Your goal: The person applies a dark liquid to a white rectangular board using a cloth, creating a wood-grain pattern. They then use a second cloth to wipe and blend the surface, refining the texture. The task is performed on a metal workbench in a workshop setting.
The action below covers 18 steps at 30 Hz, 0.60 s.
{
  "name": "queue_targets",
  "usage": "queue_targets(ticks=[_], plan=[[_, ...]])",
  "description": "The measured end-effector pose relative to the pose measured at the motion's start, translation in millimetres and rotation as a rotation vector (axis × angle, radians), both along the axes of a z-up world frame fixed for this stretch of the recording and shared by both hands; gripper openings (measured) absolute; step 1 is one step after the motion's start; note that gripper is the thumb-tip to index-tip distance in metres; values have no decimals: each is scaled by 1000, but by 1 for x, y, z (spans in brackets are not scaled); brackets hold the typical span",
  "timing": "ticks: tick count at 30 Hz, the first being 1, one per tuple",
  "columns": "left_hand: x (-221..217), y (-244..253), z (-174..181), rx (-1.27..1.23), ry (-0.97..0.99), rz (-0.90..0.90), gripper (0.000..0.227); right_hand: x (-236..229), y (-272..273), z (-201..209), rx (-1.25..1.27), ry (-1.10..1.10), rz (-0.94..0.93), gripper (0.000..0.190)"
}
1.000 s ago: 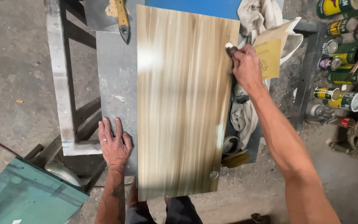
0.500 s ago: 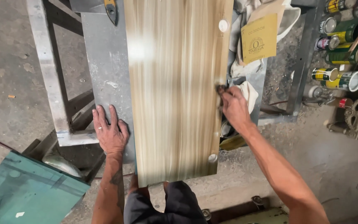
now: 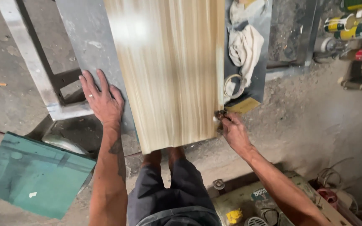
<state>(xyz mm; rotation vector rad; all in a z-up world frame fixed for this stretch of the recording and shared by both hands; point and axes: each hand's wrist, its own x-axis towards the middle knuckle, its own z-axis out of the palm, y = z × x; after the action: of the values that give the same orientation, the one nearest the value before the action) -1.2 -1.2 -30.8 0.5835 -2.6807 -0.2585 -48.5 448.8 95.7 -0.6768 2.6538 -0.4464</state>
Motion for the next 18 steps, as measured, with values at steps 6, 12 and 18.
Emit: queue_targets(ticks=[6, 12, 18], plan=[[8, -4, -8, 88, -25, -12, 57, 66, 20, 6, -106, -61, -255, 22], [21, -14, 40, 536, 55, -92, 63, 86, 36, 56, -532, -182, -1004, 19], [117, 11, 130, 731, 223, 186, 60, 42, 69, 30, -824, -233, -1334, 24]])
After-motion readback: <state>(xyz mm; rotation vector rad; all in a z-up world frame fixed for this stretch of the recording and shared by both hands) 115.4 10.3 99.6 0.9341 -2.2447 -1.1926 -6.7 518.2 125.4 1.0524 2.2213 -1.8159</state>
